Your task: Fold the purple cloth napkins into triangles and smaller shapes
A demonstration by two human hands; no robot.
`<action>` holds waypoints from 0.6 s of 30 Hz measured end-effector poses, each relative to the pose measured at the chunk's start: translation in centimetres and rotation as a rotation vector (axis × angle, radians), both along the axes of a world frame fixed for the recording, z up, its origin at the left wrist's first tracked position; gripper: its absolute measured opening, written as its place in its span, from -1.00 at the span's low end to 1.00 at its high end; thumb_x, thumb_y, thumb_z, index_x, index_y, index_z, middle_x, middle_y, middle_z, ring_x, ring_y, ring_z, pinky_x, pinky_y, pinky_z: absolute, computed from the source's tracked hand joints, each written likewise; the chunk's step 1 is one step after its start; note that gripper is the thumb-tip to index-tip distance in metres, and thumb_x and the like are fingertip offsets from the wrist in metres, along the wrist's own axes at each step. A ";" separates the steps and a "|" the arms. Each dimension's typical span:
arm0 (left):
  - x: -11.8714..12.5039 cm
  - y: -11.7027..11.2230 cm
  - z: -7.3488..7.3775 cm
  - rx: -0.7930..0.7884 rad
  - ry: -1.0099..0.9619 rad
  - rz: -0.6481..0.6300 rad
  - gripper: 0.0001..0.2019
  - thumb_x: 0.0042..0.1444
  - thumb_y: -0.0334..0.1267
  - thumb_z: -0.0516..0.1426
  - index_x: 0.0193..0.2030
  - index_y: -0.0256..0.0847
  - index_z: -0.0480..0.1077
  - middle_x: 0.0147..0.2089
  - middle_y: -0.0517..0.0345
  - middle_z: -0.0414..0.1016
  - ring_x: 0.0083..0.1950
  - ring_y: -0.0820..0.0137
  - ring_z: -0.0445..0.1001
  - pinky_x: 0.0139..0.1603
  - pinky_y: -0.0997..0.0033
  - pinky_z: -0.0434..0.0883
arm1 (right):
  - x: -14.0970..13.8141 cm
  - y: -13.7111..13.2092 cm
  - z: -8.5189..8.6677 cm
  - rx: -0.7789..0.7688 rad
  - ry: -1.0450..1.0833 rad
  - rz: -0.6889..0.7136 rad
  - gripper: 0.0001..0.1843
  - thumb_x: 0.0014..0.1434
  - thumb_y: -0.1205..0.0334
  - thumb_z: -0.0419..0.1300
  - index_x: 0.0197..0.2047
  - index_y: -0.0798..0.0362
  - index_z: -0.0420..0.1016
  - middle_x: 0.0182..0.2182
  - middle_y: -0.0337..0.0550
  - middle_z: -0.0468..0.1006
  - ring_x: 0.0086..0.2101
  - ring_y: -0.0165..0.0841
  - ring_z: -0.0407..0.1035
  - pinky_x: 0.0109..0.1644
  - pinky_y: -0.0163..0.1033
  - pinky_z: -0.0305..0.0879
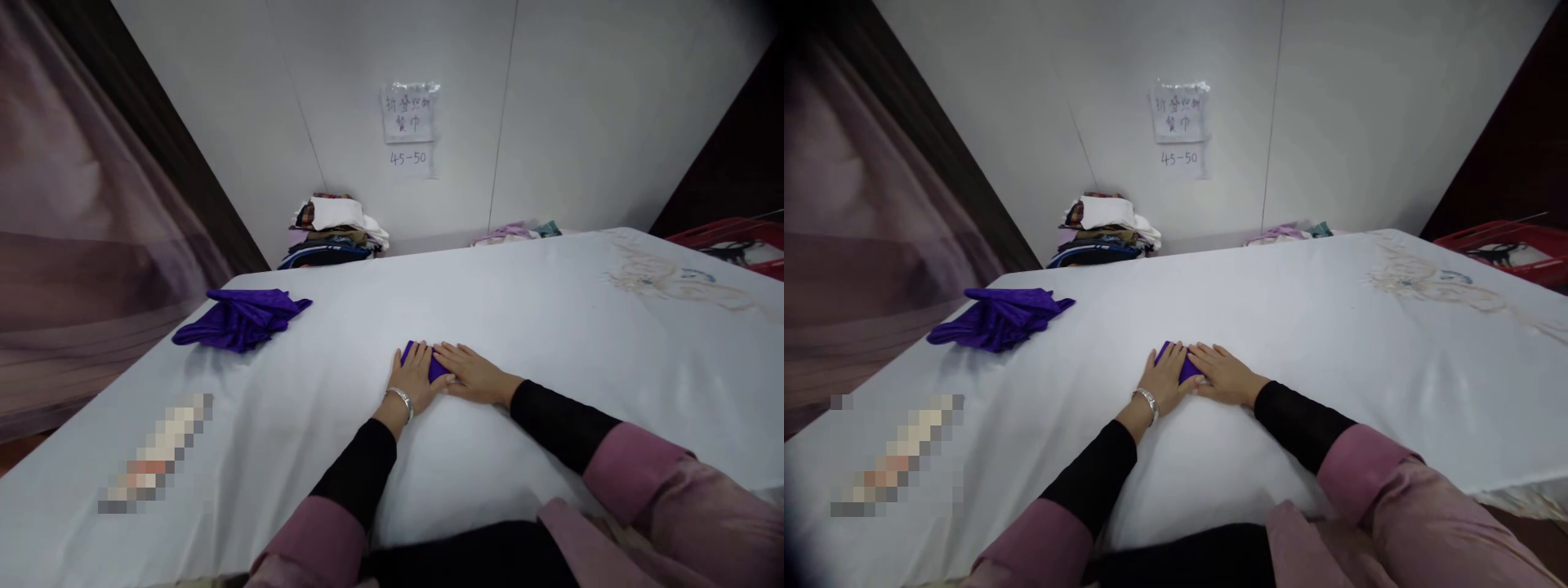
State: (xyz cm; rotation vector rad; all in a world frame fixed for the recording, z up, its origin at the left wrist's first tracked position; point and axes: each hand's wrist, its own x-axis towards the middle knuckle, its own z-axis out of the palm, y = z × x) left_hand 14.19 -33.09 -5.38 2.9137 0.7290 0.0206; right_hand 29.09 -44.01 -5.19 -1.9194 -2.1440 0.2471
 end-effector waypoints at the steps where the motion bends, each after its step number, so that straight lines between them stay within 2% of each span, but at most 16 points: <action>1: 0.0 0.0 0.0 0.001 0.006 0.004 -0.30 0.16 0.18 -0.29 0.34 -0.20 -0.15 0.40 0.06 -0.18 0.39 0.19 -0.28 0.32 -0.03 -0.28 | 0.3 -0.4 -0.1 -0.002 -0.003 -0.008 -0.21 0.20 -0.20 -0.12 0.35 0.09 -0.17 0.30 -0.03 -0.11 0.27 -0.20 -0.26 0.29 0.00 -0.26; 8: 0.1 -0.2 0.2 0.005 0.018 0.004 -0.24 0.10 0.28 -0.29 0.34 -0.14 -0.11 0.40 0.05 -0.20 0.39 0.14 -0.30 0.30 -0.10 -0.30 | 2.6 -3.9 -0.3 -0.035 -0.013 -0.060 -0.22 0.22 -0.23 -0.17 0.35 0.05 -0.22 0.30 -0.05 -0.11 0.26 -0.20 -0.22 0.30 0.02 -0.31; 11: 0.2 -0.2 0.2 0.004 0.023 -0.008 -0.23 0.08 0.31 -0.30 0.33 -0.11 -0.08 0.40 0.03 -0.20 0.39 0.13 -0.29 0.29 -0.13 -0.29 | 3.6 -5.0 -0.1 -0.044 0.043 -0.096 -0.27 0.23 -0.18 -0.16 0.34 0.03 -0.14 0.29 -0.08 -0.05 0.26 -0.20 -0.20 0.29 0.03 -0.29; 14: 0.2 -0.2 0.3 0.002 0.021 -0.011 -0.22 0.07 0.32 -0.32 0.32 -0.10 -0.06 0.40 0.02 -0.21 0.39 0.14 -0.28 0.28 -0.14 -0.28 | 4.3 -5.3 -0.1 0.018 0.198 -0.210 -0.40 0.26 -0.10 -0.16 0.27 0.00 0.09 0.24 -0.12 0.13 0.22 -0.20 -0.03 0.26 0.03 -0.10; 18: 0.2 -0.2 0.4 0.006 0.026 -0.002 -0.23 0.07 0.32 -0.31 0.32 -0.07 -0.06 0.40 0.05 -0.20 0.39 0.14 -0.29 0.29 -0.12 -0.28 | 4.3 -4.8 0.0 0.198 0.335 -0.346 -0.55 0.23 0.02 -0.08 0.09 -0.03 0.37 0.07 -0.14 0.39 0.05 -0.23 0.26 0.12 -0.05 0.20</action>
